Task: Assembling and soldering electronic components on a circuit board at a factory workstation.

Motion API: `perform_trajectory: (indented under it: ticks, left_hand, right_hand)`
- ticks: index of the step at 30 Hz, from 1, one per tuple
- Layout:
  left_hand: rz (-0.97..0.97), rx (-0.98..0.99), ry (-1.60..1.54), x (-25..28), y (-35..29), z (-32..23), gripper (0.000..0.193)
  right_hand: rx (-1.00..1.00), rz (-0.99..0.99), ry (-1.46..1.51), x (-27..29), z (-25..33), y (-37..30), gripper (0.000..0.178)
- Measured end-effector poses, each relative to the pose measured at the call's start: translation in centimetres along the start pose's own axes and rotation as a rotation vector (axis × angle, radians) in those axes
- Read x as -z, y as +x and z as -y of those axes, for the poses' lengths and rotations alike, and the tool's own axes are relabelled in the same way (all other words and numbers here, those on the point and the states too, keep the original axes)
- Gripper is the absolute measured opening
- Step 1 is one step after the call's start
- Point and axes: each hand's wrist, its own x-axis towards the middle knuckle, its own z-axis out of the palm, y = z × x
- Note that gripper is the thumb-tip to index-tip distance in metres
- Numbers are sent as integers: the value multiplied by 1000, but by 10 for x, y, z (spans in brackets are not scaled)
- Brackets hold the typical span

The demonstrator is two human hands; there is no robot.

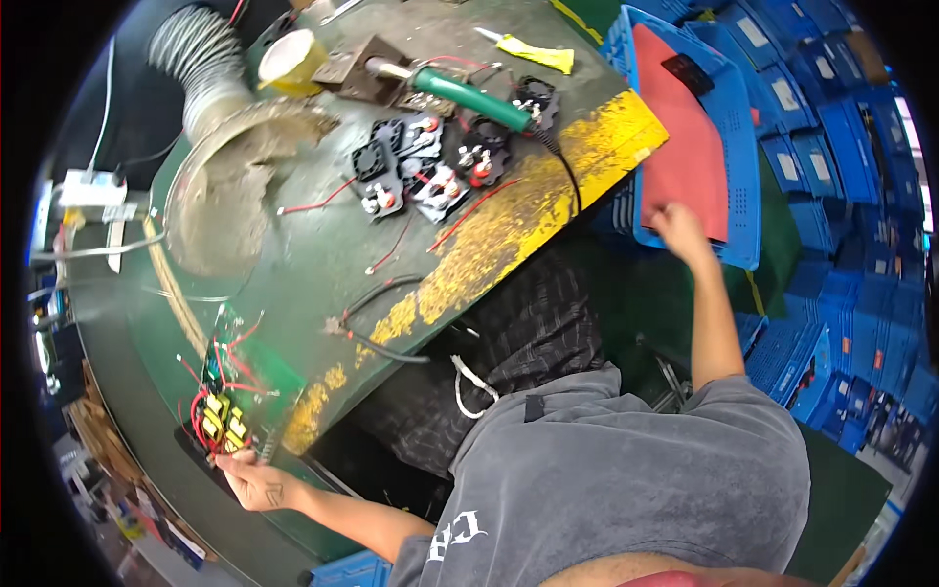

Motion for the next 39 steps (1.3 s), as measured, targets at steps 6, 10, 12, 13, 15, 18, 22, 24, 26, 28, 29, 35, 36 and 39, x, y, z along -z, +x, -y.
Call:
perform_trajectory:
  ticks: [6, 10, 12, 13, 15, 18, 22, 24, 26, 28, 29, 35, 36, 39]
  left_hand:
    - [44, -70, 29, -24, -5, -34, 52]
    - [55, -75, -27, -38, 1, -65, 49]
    - [62, -165, -59, -47, 3, -79, 49]
    - [63, -157, -61, -49, -1, -91, 49]
    - [71, -153, -56, -43, 1, -94, 50]
    - [59, -139, -51, -35, 6, -84, 51]
    - [-6, -42, -53, -22, 2, -57, 52]
    - [5, -62, -56, -25, 3, -51, 52]
    - [22, -69, -38, -25, 8, -53, 50]
    - [37, -50, -78, -27, 8, -58, 51]
    - [41, -78, -57, -27, 9, -59, 51]
    - [20, -52, -22, -17, 10, -67, 52]
    - [19, -24, 1, -16, 10, -62, 52]
    - [-10, -31, 20, -12, 9, -49, 52]
  right_hand:
    - [-236, 171, -103, -12, 56, -19, 65]
    - [-80, -54, -31, -47, 48, -3, 48]
    - [-75, -73, 22, -45, 39, -6, 42]
    - [-48, -9, 43, -42, 32, -6, 40]
    - [-33, 54, 74, -42, 17, -19, 38]
    - [38, 66, 16, -46, -24, -47, 34]
    - [41, 142, -19, -45, -46, -97, 33]
    - [34, 173, -51, -51, -51, -117, 33]
    - [64, 194, -11, -56, -49, -135, 33]
    - [76, 184, -14, -54, -43, -147, 30]
    - [91, 174, -20, -50, -40, -152, 28]
    - [38, 383, -44, -34, -56, -165, 37]
    - [33, 459, -47, -35, -54, -164, 38]
    - [-62, 634, 63, -25, -62, -128, 48]
